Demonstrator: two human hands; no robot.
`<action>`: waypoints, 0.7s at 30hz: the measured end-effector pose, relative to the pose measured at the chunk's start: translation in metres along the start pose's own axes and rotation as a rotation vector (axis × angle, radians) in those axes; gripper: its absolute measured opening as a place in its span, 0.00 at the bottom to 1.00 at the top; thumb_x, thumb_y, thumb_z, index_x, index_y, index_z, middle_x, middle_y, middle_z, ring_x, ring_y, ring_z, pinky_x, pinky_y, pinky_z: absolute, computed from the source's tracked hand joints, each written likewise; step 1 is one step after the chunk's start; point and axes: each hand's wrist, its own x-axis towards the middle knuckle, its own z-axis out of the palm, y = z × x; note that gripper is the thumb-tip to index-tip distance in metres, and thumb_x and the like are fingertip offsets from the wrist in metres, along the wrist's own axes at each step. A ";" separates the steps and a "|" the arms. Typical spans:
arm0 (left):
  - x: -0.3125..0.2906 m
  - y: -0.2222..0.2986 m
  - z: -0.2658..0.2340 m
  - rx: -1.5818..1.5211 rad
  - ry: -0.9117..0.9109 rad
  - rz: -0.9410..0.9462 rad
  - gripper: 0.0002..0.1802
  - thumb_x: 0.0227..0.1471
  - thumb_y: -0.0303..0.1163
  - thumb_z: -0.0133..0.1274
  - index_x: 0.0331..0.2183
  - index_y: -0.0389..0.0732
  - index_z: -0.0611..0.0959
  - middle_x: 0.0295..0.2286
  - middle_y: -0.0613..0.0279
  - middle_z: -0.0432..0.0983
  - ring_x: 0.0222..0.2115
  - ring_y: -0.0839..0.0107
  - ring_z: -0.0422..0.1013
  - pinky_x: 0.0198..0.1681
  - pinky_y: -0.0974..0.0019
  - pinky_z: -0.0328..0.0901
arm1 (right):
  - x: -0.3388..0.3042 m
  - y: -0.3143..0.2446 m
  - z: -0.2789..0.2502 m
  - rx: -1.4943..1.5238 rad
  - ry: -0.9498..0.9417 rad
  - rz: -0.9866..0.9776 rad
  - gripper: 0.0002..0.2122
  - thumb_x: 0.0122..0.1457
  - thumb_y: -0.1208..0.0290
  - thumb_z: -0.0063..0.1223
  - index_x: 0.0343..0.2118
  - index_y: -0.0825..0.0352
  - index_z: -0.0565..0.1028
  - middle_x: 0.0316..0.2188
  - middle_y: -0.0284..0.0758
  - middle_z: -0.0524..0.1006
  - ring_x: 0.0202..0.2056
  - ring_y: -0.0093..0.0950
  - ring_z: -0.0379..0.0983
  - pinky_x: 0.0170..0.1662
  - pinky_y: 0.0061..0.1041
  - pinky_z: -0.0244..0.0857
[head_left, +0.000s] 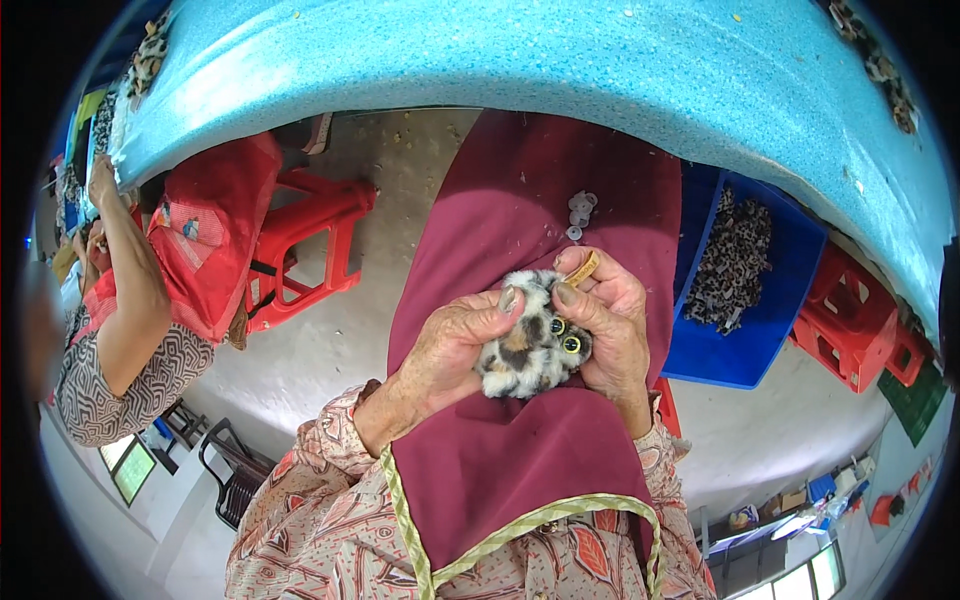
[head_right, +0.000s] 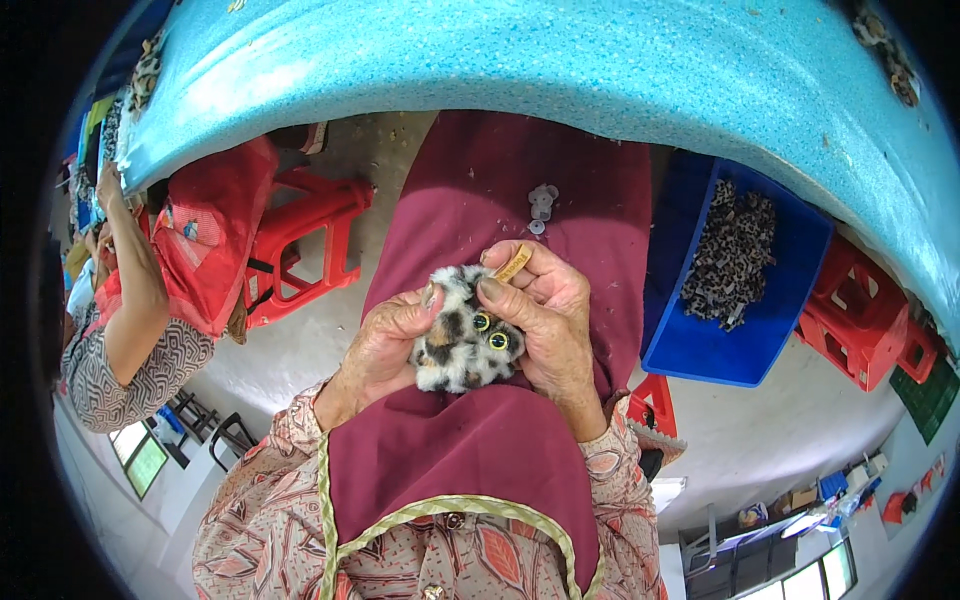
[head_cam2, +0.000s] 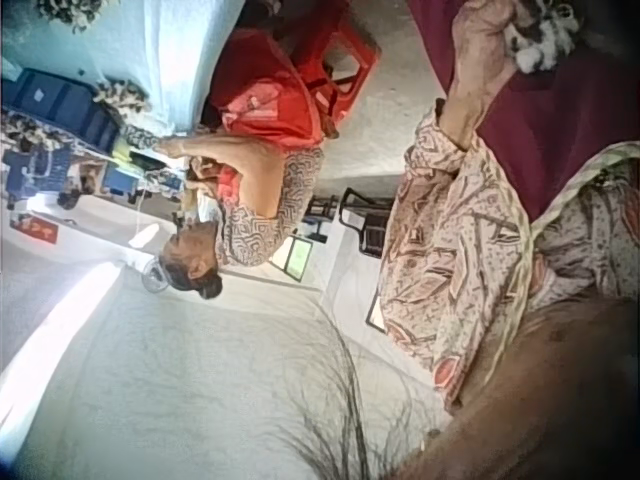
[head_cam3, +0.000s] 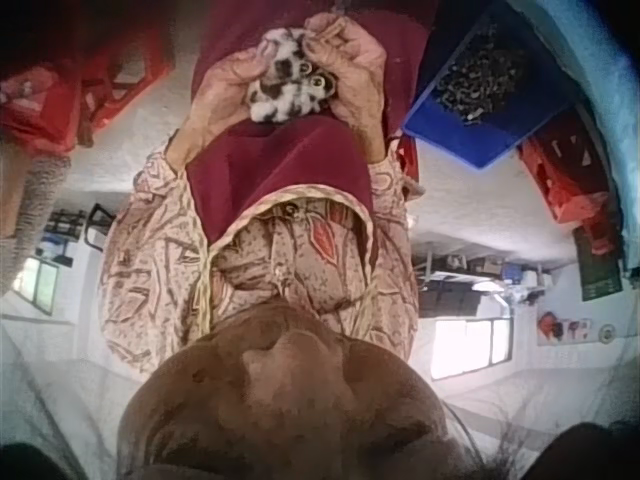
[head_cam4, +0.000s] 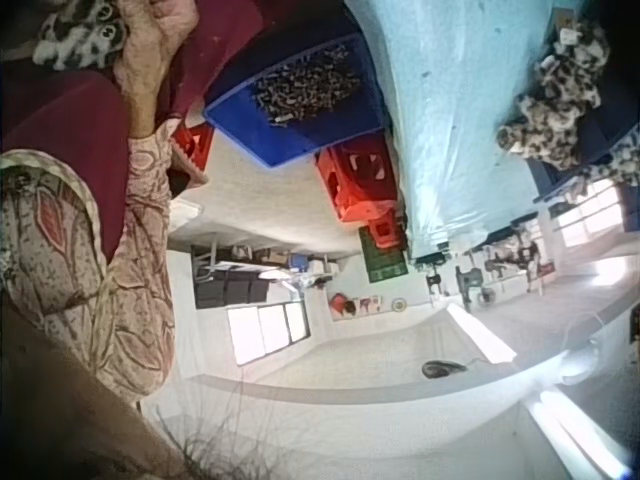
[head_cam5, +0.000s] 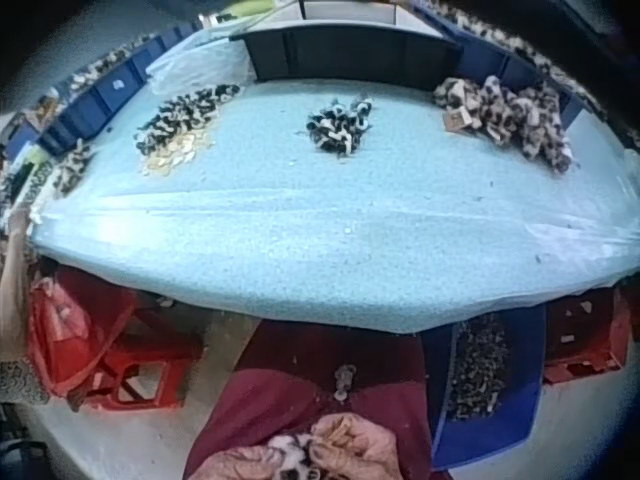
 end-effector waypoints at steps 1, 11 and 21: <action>-0.001 0.001 0.004 0.009 -0.017 0.011 0.24 0.56 0.41 0.50 0.46 0.31 0.72 0.40 0.57 0.75 0.39 0.68 0.74 0.45 0.65 0.68 | -0.002 -0.002 0.003 -0.013 -0.003 -0.018 0.09 0.53 0.81 0.56 0.37 0.71 0.72 0.30 0.33 0.76 0.29 0.17 0.73 0.34 0.15 0.67; -0.010 0.013 -0.008 0.037 0.054 0.297 0.12 0.54 0.29 0.50 0.37 0.29 0.77 0.35 0.55 0.77 0.36 0.66 0.74 0.44 0.66 0.69 | -0.008 -0.104 0.031 -1.328 -0.061 -0.662 0.07 0.50 0.78 0.57 0.34 0.70 0.76 0.27 0.36 0.77 0.27 0.23 0.74 0.30 0.20 0.67; -0.006 0.023 -0.010 -0.055 0.146 0.315 0.08 0.52 0.27 0.52 0.33 0.32 0.79 0.31 0.58 0.77 0.32 0.69 0.74 0.40 0.64 0.70 | 0.148 -0.244 0.079 -1.453 0.150 -1.025 0.07 0.51 0.80 0.53 0.34 0.70 0.77 0.22 0.34 0.78 0.25 0.22 0.74 0.31 0.21 0.67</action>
